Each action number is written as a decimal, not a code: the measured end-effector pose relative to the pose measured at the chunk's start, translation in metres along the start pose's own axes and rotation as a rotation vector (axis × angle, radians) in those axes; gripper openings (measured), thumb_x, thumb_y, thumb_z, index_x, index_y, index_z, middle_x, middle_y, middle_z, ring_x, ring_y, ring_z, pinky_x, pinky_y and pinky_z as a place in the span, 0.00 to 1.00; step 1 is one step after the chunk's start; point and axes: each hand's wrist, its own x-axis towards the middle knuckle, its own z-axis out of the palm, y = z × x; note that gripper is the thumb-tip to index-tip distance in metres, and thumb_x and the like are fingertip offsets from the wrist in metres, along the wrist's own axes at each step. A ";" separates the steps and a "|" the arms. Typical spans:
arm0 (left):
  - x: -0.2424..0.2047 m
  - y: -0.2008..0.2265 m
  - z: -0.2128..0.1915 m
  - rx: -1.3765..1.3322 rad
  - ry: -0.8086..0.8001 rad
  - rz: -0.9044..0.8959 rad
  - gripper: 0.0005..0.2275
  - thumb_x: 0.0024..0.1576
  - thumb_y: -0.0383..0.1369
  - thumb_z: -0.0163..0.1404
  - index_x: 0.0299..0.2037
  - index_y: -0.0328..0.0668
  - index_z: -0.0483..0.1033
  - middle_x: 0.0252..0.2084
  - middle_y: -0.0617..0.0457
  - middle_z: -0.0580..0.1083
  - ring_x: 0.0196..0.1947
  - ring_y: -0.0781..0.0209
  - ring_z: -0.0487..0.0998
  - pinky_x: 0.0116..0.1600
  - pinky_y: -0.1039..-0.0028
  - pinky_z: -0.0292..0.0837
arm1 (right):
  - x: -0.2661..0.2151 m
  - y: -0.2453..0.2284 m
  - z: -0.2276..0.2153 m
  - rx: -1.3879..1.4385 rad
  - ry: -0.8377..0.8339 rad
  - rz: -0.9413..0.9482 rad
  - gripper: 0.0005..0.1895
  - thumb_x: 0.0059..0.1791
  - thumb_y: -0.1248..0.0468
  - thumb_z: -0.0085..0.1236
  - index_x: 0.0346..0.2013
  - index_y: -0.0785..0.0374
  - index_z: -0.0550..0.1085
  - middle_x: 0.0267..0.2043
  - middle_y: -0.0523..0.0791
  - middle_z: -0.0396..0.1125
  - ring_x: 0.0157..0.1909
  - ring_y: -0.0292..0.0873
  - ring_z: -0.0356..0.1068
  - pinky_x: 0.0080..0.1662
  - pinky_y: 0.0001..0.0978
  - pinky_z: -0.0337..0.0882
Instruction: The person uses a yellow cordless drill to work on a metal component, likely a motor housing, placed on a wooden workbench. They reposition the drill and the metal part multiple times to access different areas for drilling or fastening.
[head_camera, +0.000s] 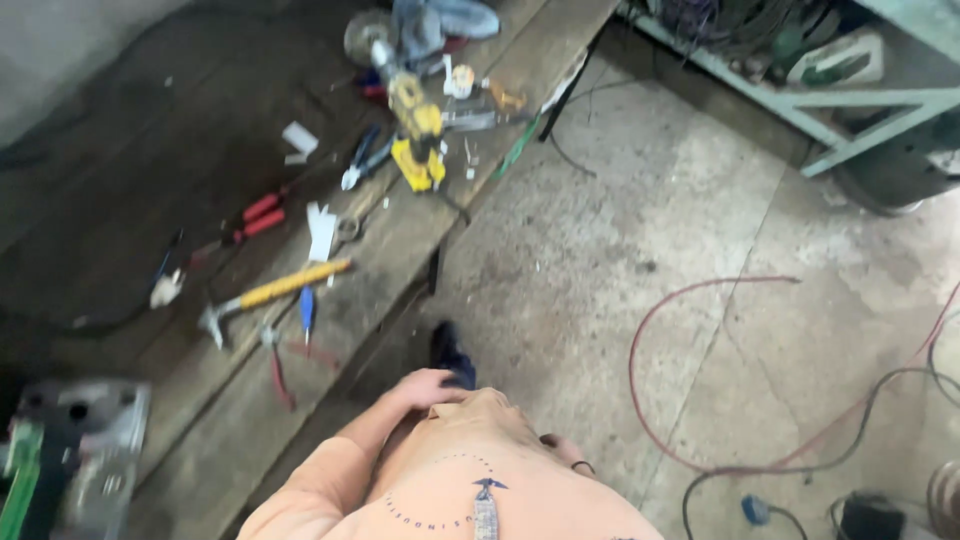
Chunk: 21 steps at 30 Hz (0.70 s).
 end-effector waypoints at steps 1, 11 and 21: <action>0.025 0.017 -0.020 0.007 0.008 0.008 0.32 0.51 0.58 0.53 0.62 0.50 0.73 0.61 0.43 0.73 0.61 0.44 0.74 0.63 0.60 0.70 | 0.012 -0.033 -0.021 0.003 0.011 -0.007 0.21 0.50 0.52 0.57 0.55 0.55 0.78 0.55 0.46 0.76 0.56 0.45 0.75 0.58 0.38 0.73; 0.113 0.204 -0.274 -0.104 0.033 0.676 0.26 0.59 0.52 0.50 0.63 0.47 0.73 0.58 0.43 0.76 0.58 0.44 0.77 0.61 0.60 0.71 | 0.184 -0.229 -0.255 0.053 0.333 -0.282 0.21 0.50 0.52 0.54 0.55 0.54 0.78 0.48 0.51 0.78 0.51 0.52 0.78 0.53 0.45 0.75; 0.175 0.236 -0.369 -1.068 -0.309 0.708 0.28 0.66 0.48 0.47 0.69 0.35 0.66 0.68 0.49 0.70 0.71 0.58 0.67 0.77 0.66 0.55 | 0.386 -0.293 -0.338 -0.033 -0.118 -0.213 0.22 0.44 0.52 0.61 0.51 0.56 0.78 0.49 0.50 0.79 0.53 0.50 0.77 0.55 0.41 0.75</action>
